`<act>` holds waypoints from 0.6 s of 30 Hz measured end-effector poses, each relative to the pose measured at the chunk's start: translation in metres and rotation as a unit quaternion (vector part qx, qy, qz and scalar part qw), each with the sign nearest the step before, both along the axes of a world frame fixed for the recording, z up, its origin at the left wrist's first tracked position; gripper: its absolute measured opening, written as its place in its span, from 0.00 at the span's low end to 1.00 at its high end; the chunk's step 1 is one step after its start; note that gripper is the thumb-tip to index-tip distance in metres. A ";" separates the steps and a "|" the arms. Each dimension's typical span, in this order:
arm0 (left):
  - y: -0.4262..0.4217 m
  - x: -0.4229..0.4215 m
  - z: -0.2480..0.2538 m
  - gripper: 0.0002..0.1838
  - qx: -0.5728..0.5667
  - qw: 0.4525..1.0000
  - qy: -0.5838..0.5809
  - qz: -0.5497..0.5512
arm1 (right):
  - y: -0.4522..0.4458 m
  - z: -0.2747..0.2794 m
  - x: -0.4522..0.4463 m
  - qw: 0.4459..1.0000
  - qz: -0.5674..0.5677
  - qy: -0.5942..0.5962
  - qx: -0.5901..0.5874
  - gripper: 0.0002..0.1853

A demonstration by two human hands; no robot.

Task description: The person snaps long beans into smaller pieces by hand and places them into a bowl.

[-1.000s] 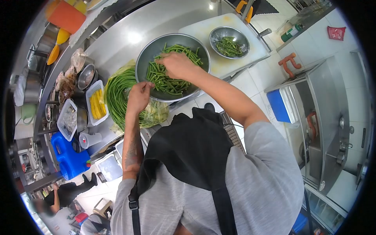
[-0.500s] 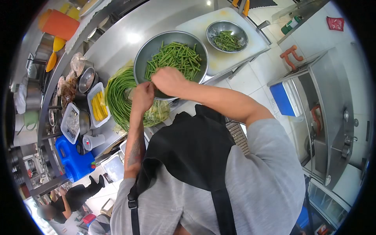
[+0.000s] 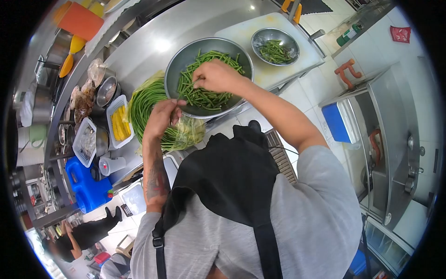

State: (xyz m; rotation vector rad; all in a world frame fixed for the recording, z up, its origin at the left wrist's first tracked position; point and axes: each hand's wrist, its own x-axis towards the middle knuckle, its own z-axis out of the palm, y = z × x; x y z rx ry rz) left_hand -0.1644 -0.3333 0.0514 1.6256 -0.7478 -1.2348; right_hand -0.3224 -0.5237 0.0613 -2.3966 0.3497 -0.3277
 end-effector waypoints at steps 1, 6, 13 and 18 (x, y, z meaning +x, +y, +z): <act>0.005 0.006 -0.003 0.16 0.008 1.000 -0.011 -0.024 | -0.005 0.005 -0.003 0.999 -0.015 0.027 0.017 0.13; 0.003 0.003 -0.004 0.17 0.003 0.998 -0.028 -0.052 | 0.009 -0.001 0.005 0.996 0.053 -0.010 0.074 0.12; -0.001 -0.008 -0.022 0.16 -0.020 0.918 -0.395 -0.036 | 0.018 -0.036 0.029 0.967 -0.059 0.017 -0.249 0.09; 0.005 -0.003 -0.013 0.12 -0.030 0.997 -0.068 0.027 | 0.025 -0.011 0.018 0.985 -0.002 -0.135 -0.103 0.21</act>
